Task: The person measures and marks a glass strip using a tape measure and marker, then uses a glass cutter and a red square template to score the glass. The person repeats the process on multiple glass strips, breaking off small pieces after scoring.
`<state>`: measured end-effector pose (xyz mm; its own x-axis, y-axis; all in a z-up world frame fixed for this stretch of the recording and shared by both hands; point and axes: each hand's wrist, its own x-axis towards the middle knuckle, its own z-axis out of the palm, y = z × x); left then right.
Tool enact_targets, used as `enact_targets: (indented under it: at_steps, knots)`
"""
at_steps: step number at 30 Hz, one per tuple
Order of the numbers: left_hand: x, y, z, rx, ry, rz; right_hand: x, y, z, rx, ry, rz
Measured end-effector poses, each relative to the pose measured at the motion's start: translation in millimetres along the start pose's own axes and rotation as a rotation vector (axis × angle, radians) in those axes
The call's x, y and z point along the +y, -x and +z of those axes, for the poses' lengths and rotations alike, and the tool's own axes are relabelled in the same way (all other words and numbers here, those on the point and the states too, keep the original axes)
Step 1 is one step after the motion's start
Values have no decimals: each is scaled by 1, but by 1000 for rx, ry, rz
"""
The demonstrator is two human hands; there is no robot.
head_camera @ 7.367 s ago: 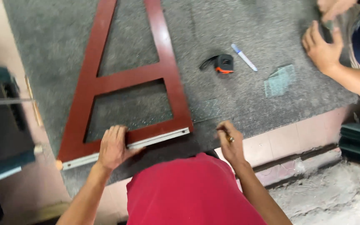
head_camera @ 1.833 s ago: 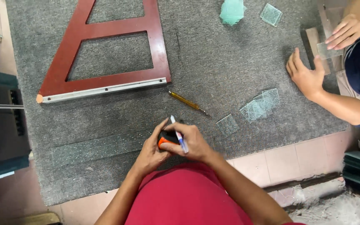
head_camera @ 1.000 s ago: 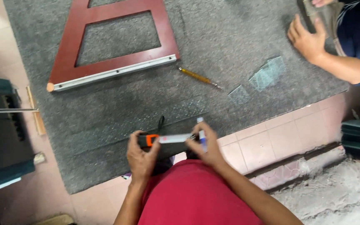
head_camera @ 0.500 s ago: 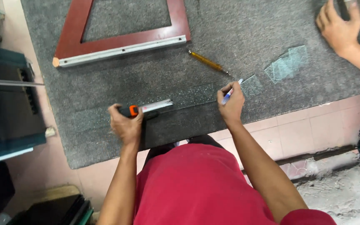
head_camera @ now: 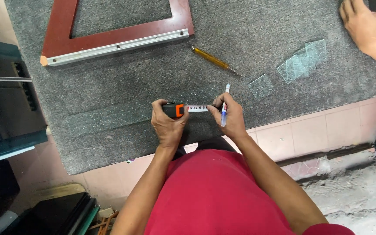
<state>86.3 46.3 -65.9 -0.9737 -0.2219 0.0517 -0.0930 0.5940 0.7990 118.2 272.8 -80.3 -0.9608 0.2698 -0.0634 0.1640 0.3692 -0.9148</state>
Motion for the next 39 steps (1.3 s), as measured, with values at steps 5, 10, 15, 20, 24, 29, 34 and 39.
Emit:
enact_targets:
  at_steps: [5, 10, 15, 20, 24, 29, 34, 39]
  knots:
    - [-29, -14, -54, -1, -160, 13, 6, -17, -27, 11, 51, -60]
    - [-93, -28, -110, 146, -214, 39, 19, -38, -40, 55, 42, -95]
    - [-100, -32, -94, 182, -201, -3, 9, -46, -11, 84, 113, -157]
    - [-93, -39, -89, 199, -203, -31, 6, -46, 1, 196, 123, -193]
    - [-90, -44, -89, 194, -321, 14, 11, -44, 8, 216, 171, -195]
    - [-85, -46, -77, 191, -425, 52, 20, -48, 16, 231, 226, -218]
    - [-91, -45, -65, 183, -373, 68, 22, -48, 17, 205, 226, -259]
    - [-88, -46, -65, 192, -354, 68, -1, -38, -11, 192, 257, -385]
